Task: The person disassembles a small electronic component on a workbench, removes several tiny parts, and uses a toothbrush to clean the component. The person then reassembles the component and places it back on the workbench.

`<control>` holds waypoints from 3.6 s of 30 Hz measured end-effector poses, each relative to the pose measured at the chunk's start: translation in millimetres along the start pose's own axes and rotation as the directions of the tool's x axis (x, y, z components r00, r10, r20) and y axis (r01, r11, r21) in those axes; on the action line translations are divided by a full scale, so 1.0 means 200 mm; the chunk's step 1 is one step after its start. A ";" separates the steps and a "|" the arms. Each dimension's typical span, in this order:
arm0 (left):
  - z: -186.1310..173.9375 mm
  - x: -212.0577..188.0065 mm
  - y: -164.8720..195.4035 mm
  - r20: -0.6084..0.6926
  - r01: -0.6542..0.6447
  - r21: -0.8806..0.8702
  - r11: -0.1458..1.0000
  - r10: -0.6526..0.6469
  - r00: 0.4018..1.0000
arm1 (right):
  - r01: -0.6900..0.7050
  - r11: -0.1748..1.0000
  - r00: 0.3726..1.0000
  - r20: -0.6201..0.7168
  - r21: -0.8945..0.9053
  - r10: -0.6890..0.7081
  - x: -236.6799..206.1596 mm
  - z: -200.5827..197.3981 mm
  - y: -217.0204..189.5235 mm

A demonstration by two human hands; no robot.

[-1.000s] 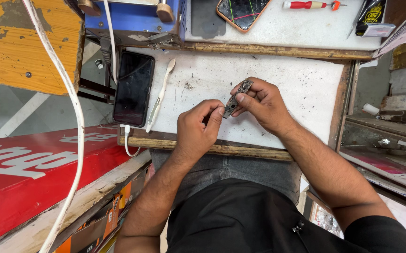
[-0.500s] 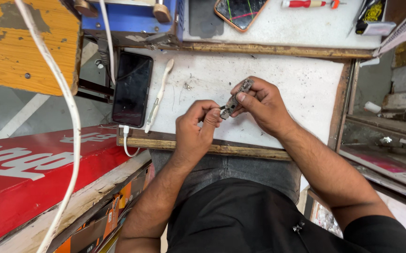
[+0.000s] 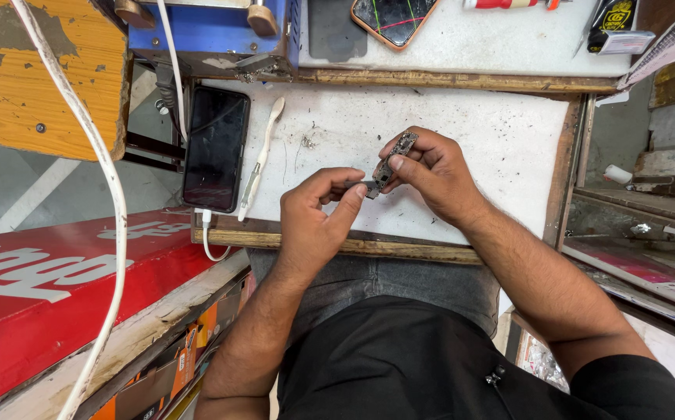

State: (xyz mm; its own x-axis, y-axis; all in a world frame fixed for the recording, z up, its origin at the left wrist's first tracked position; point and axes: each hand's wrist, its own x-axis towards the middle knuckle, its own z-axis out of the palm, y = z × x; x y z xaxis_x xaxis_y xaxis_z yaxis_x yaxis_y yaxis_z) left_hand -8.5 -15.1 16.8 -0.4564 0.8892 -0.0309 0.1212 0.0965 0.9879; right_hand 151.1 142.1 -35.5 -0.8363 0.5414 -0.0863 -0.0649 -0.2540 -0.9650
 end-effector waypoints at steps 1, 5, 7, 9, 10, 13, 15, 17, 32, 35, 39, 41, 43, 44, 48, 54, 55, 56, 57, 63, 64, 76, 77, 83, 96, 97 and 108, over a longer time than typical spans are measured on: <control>-0.01 0.01 0.00 0.013 0.014 0.018 1.000 -0.014 1.000 | 0.007 1.000 1.000 0.007 -0.004 -0.007 0.00 0.00 0.00; -0.02 0.03 0.00 0.033 0.033 0.050 0.998 -0.035 0.999 | 0.030 0.999 0.999 0.037 -0.027 -0.029 -0.01 0.00 0.00; -0.02 0.04 0.01 0.037 0.062 0.075 0.995 -0.064 0.997 | 0.042 0.998 0.998 0.039 -0.053 -0.040 -0.01 0.00 0.00; -0.03 0.05 0.01 0.057 0.103 0.124 0.987 -0.111 0.992 | 0.048 0.995 0.999 0.025 -0.090 -0.046 -0.01 0.00 0.00; -0.03 0.05 0.02 0.073 0.126 0.161 0.979 -0.140 0.988 | 0.056 0.992 0.998 0.029 -0.117 -0.053 -0.01 0.00 0.00; -0.04 0.06 0.03 0.100 0.163 0.230 0.960 -0.190 0.977 | 0.077 0.981 0.997 0.041 -0.177 -0.071 -0.02 0.00 0.01; -0.05 0.07 0.03 0.110 0.167 0.245 0.955 -0.199 0.974 | 0.084 0.977 0.996 0.047 -0.194 -0.076 -0.02 0.00 0.01; -0.05 0.07 0.02 0.121 0.161 0.244 0.956 -0.194 0.973 | 0.086 0.980 0.996 0.049 -0.182 -0.078 -0.02 0.00 0.01; -0.03 0.07 0.01 0.114 0.126 0.257 0.958 -0.160 0.981 | 0.080 0.973 0.997 0.039 -0.215 -0.074 -0.01 -0.01 0.01; -0.04 0.07 0.02 0.141 0.020 0.250 0.968 -0.057 0.988 | 0.082 0.971 0.996 0.040 -0.226 -0.075 -0.01 -0.01 0.01; -0.05 0.07 0.03 0.166 0.054 0.302 0.952 -0.108 0.980 | 0.084 0.973 0.996 0.054 -0.217 -0.074 -0.01 -0.01 0.01; -0.05 0.07 0.04 0.169 0.077 0.325 0.942 -0.139 0.976 | 0.087 0.971 0.995 0.058 -0.223 -0.076 -0.01 -0.01 0.01; -0.05 0.08 0.03 0.166 0.076 0.309 0.948 -0.132 0.977 | 0.090 0.970 0.995 0.062 -0.228 -0.077 -0.01 -0.01 0.01; -0.05 0.08 0.03 0.165 0.075 0.301 0.951 -0.129 0.978 | 0.091 0.969 0.995 0.063 -0.230 -0.079 -0.01 -0.01 0.01; -0.05 0.08 0.02 0.157 0.081 0.323 0.943 -0.138 0.978 | 0.096 0.964 0.994 0.068 -0.247 -0.081 -0.01 -0.01 0.00; -0.05 0.09 0.03 0.163 0.076 0.378 0.923 -0.147 0.976 | 0.071 0.951 0.996 0.066 -0.302 -0.053 -0.02 0.00 0.00; -0.05 0.09 0.03 0.163 0.059 0.373 0.926 -0.128 0.978 | 0.077 0.951 0.996 0.072 -0.300 -0.058 -0.02 0.00 0.00; -0.05 0.09 0.03 0.162 0.043 0.367 0.929 -0.110 0.981 | 0.082 0.951 0.995 0.077 -0.299 -0.062 -0.02 0.00 0.00; -0.05 0.09 0.03 0.169 0.066 0.370 0.927 -0.137 0.976 | 0.090 0.950 0.994 0.083 -0.298 -0.068 -0.02 0.00 0.00; -0.05 0.10 0.04 0.199 0.129 0.348 0.928 -0.208 0.958 | 0.081 0.961 0.995 0.069 -0.262 -0.065 -0.01 -0.01 0.01; -0.06 0.11 0.03 0.201 0.127 0.341 0.931 -0.205 0.958 | 0.075 0.964 0.996 0.073 -0.254 -0.058 -0.01 -0.01 0.01; -0.03 0.08 -0.02 0.118 0.031 0.313 0.949 -0.072 0.990 | 0.027 0.973 0.999 0.051 -0.231 -0.015 -0.02 -0.01 0.03; -0.02 0.07 -0.03 0.106 0.013 0.306 0.952 -0.048 0.993 | 0.024 0.974 0.999 0.049 -0.224 -0.013 -0.02 -0.01 0.03; 0.00 0.06 -0.06 0.065 -0.171 0.349 0.921 0.158 0.985 | -0.005 0.982 0.998 0.065 -0.189 0.017 -0.03 0.00 0.05; -0.01 -0.03 -0.01 0.032 0.057 -0.050 0.997 -0.055 0.998 | 0.009 1.000 0.999 0.052 0.015 -0.010 -0.04 0.00 0.04; 0.00 -0.03 -0.01 0.025 0.068 -0.058 0.996 -0.066 0.997 | 0.010 1.000 0.999 0.050 0.015 -0.010 -0.04 0.00 0.04; 0.01 -0.02 -0.03 0.037 0.107 -0.039 0.993 -0.106 0.994 | 0.028 0.998 0.999 0.024 -0.056 -0.026 -0.05 0.01 0.05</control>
State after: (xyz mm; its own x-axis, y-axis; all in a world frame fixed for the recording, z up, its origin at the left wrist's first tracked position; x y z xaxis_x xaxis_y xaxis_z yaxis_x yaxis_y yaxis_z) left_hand -6.3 -17.8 10.4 -0.4334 0.8901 -0.1409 0.0370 0.1737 0.9841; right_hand 157.4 132.3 -43.1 -0.8472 0.5285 -0.0547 -0.0575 -0.1935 -0.9794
